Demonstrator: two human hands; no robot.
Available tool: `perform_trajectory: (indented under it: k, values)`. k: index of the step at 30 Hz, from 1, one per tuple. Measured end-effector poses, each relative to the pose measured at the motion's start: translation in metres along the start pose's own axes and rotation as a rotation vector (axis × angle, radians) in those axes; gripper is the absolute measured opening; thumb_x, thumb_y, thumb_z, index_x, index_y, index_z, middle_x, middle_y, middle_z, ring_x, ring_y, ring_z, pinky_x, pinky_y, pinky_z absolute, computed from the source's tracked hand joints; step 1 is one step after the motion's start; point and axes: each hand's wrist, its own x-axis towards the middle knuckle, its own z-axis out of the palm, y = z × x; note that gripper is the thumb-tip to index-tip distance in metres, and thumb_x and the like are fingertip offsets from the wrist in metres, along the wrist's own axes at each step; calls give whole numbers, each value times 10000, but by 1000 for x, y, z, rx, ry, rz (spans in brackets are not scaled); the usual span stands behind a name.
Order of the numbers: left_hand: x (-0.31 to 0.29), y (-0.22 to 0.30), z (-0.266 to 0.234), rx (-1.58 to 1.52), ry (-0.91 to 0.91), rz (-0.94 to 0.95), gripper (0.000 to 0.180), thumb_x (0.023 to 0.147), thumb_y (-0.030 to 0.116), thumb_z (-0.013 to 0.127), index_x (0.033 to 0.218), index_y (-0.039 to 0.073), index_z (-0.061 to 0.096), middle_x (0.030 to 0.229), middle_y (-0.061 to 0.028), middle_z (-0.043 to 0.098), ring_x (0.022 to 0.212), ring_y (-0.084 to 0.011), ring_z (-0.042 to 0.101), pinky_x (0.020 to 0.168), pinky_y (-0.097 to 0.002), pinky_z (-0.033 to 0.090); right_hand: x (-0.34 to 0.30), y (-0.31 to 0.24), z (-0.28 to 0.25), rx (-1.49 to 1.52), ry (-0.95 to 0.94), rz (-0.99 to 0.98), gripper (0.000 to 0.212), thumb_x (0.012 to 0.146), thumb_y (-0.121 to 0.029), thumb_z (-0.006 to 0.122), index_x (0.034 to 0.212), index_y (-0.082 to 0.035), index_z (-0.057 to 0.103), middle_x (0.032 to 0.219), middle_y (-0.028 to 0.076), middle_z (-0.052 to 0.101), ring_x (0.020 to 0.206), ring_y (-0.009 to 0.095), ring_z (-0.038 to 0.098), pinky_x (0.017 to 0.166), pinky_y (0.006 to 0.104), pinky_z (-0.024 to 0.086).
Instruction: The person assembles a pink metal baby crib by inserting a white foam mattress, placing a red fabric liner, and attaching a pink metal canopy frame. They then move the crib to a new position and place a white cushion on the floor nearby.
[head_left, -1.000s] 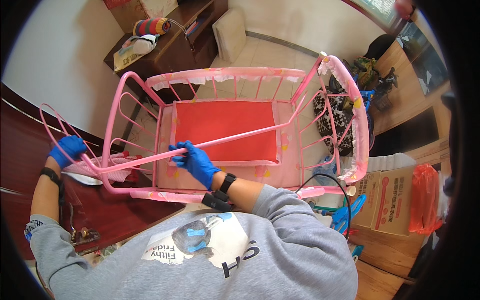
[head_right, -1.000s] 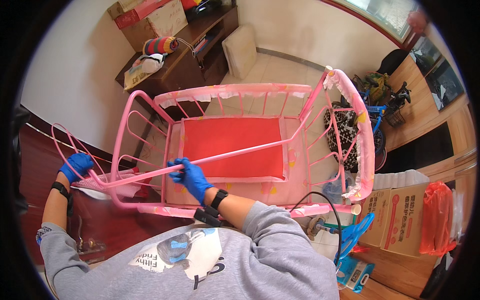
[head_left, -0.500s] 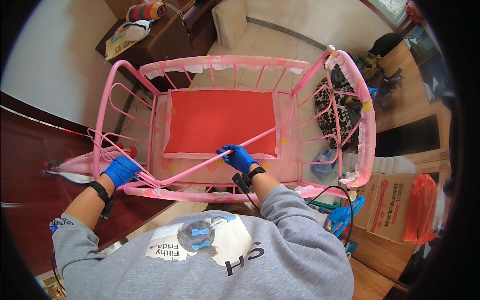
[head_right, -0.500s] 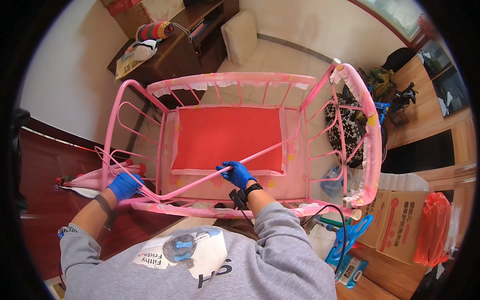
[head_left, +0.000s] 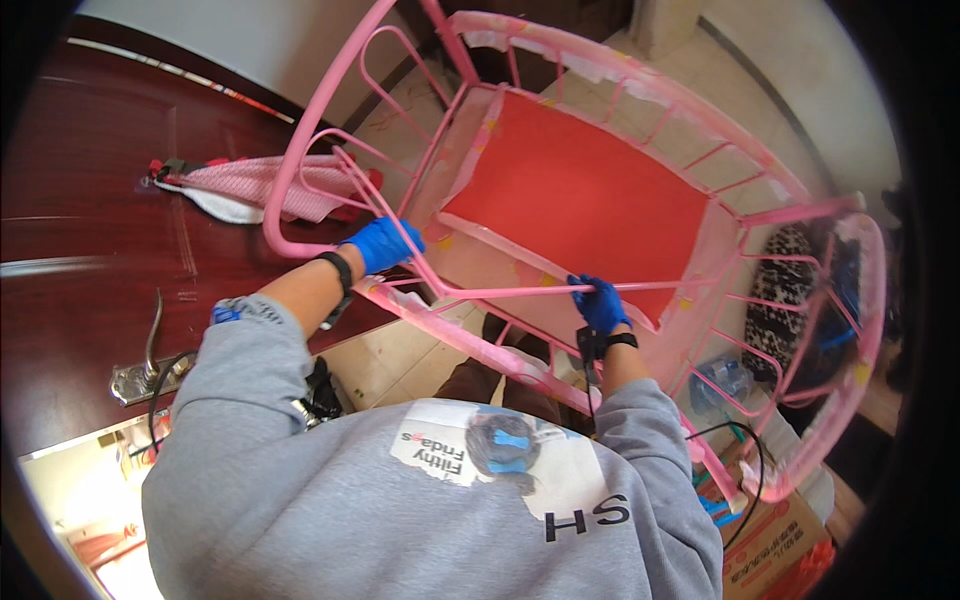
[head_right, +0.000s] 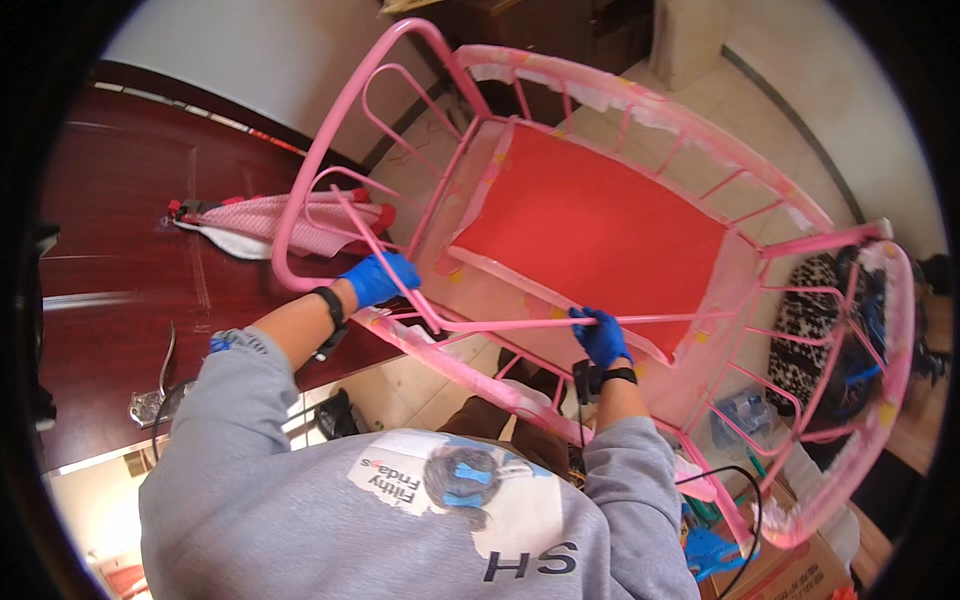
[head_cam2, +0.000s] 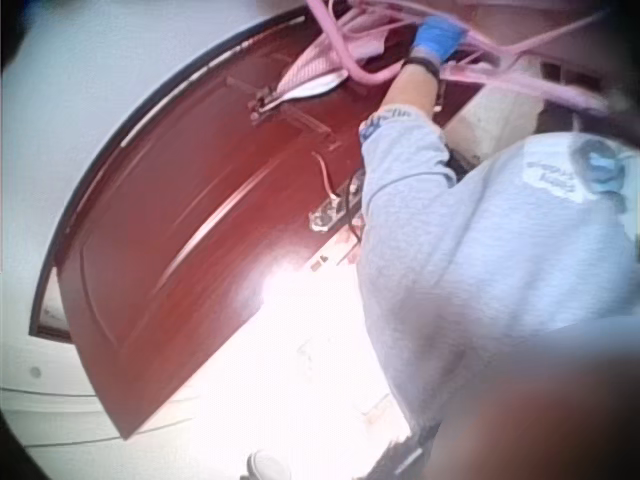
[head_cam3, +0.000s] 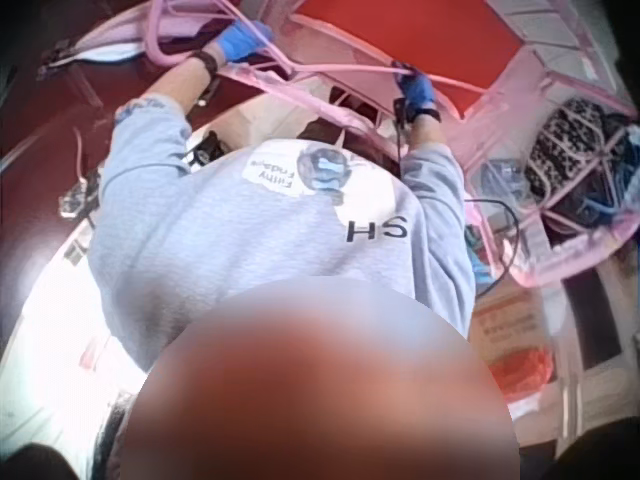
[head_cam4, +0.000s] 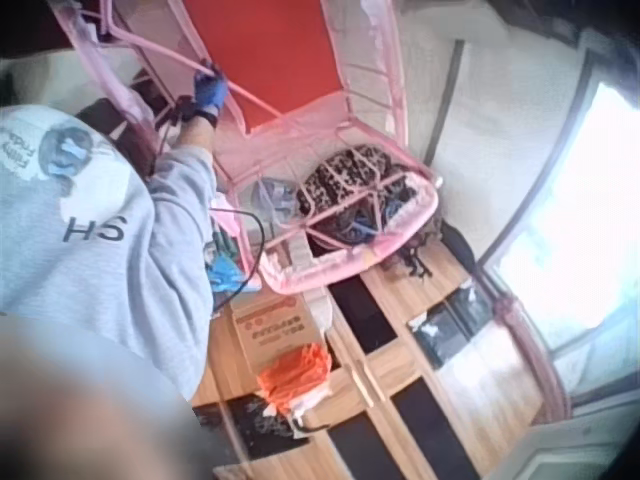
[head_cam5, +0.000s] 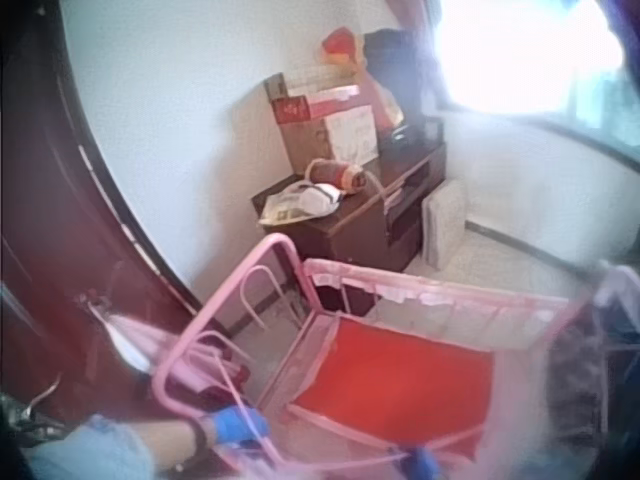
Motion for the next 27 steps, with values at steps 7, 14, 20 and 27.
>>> perform_trajectory:
  k: [7,14,20,27]
  values:
    - [41,-7,84,-108,-287,-84,125,795,176,530,788,120,641,798,-106,618,811,-310,631,686,-396,515,49,-8,-42,-211,207,-29,305,917,-215,445,1132,-1,477,1114,291,572,813,326,622,714,386,542]
    - [60,-2,154,-228,-590,-238,270,839,151,496,1084,135,609,1193,-100,560,1023,-296,591,866,-437,472,84,-1,-80,-360,388,-123,281,939,-264,434,1098,-34,468,1042,268,619,627,281,618,577,363,547]
    - [43,-10,187,-343,-766,-244,463,876,156,403,1338,169,435,1484,-123,265,1230,-350,450,1024,-441,380,108,19,-86,-533,412,-110,296,917,-238,458,1146,-50,464,1044,197,647,512,218,582,493,322,530]
    - [19,-43,125,-358,-935,-276,546,812,147,494,1351,112,416,1454,-173,269,1261,-355,397,1040,-409,354,107,24,-82,-527,469,-127,304,882,-225,510,1121,-38,504,987,191,666,445,193,558,433,286,510]
